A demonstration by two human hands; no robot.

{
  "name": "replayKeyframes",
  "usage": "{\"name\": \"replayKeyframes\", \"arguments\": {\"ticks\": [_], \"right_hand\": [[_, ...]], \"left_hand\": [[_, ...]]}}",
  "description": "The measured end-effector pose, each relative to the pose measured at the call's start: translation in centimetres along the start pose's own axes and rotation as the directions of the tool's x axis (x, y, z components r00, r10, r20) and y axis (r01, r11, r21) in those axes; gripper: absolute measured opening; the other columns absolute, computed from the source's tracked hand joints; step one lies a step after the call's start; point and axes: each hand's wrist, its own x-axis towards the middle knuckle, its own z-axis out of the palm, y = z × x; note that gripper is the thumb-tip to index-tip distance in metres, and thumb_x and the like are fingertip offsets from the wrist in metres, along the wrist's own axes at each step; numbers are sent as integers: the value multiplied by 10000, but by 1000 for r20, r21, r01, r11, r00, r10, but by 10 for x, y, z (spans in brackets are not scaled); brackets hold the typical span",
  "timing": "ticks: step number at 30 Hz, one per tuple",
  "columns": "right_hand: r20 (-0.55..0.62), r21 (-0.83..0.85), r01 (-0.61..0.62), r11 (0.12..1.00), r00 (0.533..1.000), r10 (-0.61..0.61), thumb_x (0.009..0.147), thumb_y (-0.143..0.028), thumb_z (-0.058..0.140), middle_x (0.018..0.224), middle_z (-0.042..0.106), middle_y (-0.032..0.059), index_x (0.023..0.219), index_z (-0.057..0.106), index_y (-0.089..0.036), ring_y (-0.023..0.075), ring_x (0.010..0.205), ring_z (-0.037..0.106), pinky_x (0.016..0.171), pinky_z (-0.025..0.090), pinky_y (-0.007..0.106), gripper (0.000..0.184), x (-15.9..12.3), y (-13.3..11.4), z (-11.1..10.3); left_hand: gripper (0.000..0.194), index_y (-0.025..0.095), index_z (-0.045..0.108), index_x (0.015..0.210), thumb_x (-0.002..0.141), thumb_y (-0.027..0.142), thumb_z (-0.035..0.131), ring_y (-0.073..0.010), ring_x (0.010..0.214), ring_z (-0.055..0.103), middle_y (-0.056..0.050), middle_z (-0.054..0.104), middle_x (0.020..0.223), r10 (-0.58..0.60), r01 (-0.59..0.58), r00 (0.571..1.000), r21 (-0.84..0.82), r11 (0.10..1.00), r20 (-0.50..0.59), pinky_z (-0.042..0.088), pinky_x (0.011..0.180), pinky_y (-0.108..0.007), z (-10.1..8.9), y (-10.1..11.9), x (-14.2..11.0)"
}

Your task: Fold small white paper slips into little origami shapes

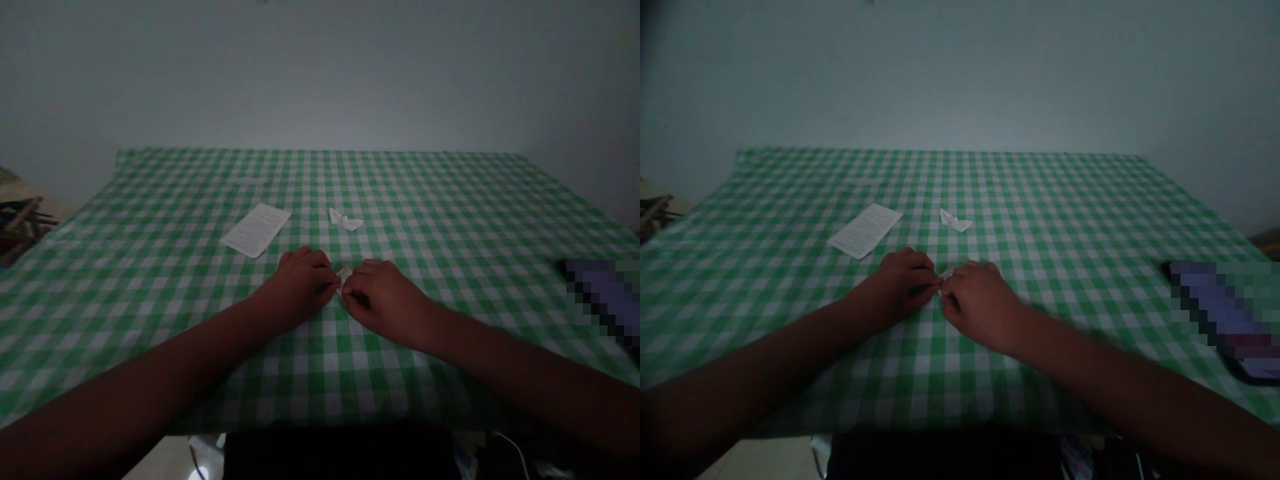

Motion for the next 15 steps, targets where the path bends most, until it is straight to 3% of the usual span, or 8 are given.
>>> {"name": "replayKeyframes", "arguments": {"ticks": [15], "right_hand": [[-24,-36,-25,999,999,24,889,-193,568,777,666,21,768,653,-173,186,802,557,730,351,336,149,-3,-10,2]], "left_hand": [[129,236,744,928,910,246,617,-227,964,529,-38,657,975,15,-15,1000,16,1000,-16,362,844,-395,1,-1,0]]}}
